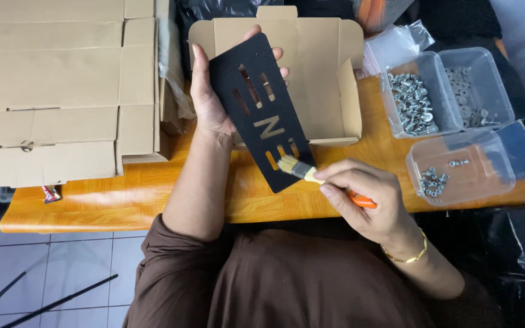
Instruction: Brushing a metal plate and placing it into a cardboard box for packing
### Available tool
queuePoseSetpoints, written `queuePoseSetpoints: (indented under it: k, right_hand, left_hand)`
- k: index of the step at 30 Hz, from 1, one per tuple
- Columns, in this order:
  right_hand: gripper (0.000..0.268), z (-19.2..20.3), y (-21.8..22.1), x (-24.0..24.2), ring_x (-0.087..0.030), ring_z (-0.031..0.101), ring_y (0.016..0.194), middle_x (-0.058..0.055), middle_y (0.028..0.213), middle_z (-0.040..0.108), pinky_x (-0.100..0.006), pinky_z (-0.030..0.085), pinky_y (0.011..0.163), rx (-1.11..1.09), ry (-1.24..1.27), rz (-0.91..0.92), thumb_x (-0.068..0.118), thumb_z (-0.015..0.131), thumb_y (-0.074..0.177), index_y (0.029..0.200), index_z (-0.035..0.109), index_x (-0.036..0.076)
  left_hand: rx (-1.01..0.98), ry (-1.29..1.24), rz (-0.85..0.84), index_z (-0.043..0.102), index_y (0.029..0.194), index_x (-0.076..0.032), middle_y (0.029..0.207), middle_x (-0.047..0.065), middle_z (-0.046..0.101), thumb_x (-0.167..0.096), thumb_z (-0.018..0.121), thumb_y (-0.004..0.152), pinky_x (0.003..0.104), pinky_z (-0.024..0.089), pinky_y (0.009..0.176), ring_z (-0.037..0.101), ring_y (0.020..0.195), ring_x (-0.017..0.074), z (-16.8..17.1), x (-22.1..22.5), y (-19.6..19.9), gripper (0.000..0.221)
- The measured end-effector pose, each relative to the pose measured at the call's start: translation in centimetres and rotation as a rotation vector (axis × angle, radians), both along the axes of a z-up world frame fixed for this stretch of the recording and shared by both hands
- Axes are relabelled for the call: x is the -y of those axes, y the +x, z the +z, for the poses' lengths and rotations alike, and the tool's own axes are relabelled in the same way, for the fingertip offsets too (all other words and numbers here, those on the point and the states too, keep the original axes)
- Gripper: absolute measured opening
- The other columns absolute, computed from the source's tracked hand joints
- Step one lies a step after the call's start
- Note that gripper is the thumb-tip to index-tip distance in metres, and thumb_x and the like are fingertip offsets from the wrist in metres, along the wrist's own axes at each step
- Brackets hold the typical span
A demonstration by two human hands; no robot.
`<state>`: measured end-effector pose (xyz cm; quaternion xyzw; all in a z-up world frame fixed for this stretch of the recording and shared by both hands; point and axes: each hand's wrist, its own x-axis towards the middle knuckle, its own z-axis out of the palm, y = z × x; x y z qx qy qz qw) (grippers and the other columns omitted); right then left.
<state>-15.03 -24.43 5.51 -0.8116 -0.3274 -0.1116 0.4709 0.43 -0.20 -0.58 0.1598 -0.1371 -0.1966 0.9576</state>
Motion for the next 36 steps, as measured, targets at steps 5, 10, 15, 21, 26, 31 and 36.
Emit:
queuePoseSetpoints:
  k: [5,10,15,21,26,31,36]
  right_hand:
    - [0.016,1.0,-0.4,-0.8,-0.023,0.072,0.084,-0.020,0.103,0.073,-0.028,0.056,0.076,0.076,0.025,-0.026,0.005,0.061,0.096,0.089,0.067,-0.007]
    - [0.018,3.4,-0.1,-1.8,-0.026,0.074,0.089,-0.023,0.106,0.072,-0.030,0.057,0.079,0.137,0.016,0.008,0.012,0.059,0.097,0.089,0.067,-0.002]
    - [0.012,4.1,0.0,-3.8,-0.030,0.076,0.103,-0.026,0.129,0.062,-0.037,0.063,0.097,0.144,0.066,0.065,0.006,0.064,0.098,0.107,0.067,-0.002]
    - [0.015,0.0,1.7,-4.8,-0.031,0.068,0.119,-0.021,0.131,0.062,-0.037,0.053,0.108,0.079,-0.063,0.185,-0.001,0.064,0.097,0.112,0.068,-0.002]
    - [0.010,0.5,1.1,-3.1,-0.027,0.074,0.106,-0.017,0.116,0.069,-0.033,0.057,0.096,-0.041,-0.120,0.238,0.007,0.066,0.096,0.104,0.068,0.000]
    - [0.010,2.2,1.0,-0.6,-0.024,0.074,0.101,-0.014,0.113,0.073,-0.031,0.054,0.089,-0.224,-0.210,0.311,0.011,0.064,0.096,0.098,0.070,0.003]
    - [0.013,5.4,1.7,-0.4,-0.026,0.074,0.107,-0.019,0.120,0.071,-0.031,0.060,0.097,0.024,-0.087,0.002,0.003,0.066,0.094,0.105,0.069,-0.003]
  left_hand:
    - [0.008,0.014,0.002,0.052,0.151,-0.011,0.137,0.027,0.064,-0.074,0.057,0.084,0.058,0.053,0.107,0.067,0.118,0.0460,0.1,0.0,-0.1,0.093]
    - [-0.027,-0.005,0.015,0.055,0.148,-0.009,0.136,0.030,0.064,-0.071,0.060,0.083,0.059,0.054,0.106,0.068,0.114,0.0472,0.9,0.5,0.3,0.089]
    - [-0.032,0.008,0.006,0.055,0.148,-0.010,0.135,0.028,0.064,-0.073,0.058,0.083,0.057,0.054,0.104,0.068,0.114,0.0464,0.8,0.1,-0.3,0.090]
    - [-0.021,-0.028,0.003,0.054,0.148,-0.011,0.137,0.028,0.062,-0.071,0.058,0.087,0.058,0.052,0.106,0.067,0.115,0.0457,0.6,0.1,-0.5,0.086]
    - [-0.045,-0.010,0.029,0.054,0.148,-0.010,0.134,0.028,0.064,-0.072,0.057,0.086,0.058,0.052,0.104,0.068,0.113,0.0457,0.4,0.0,-0.3,0.088]
    - [-0.008,-0.042,-0.027,0.049,0.152,-0.011,0.137,0.028,0.062,-0.072,0.058,0.087,0.058,0.051,0.106,0.066,0.117,0.0454,0.2,-0.1,0.1,0.090]
    - [-0.068,-0.017,0.016,0.052,0.149,-0.011,0.135,0.027,0.064,-0.071,0.061,0.083,0.057,0.052,0.105,0.068,0.113,0.0445,0.7,0.2,-0.4,0.090]
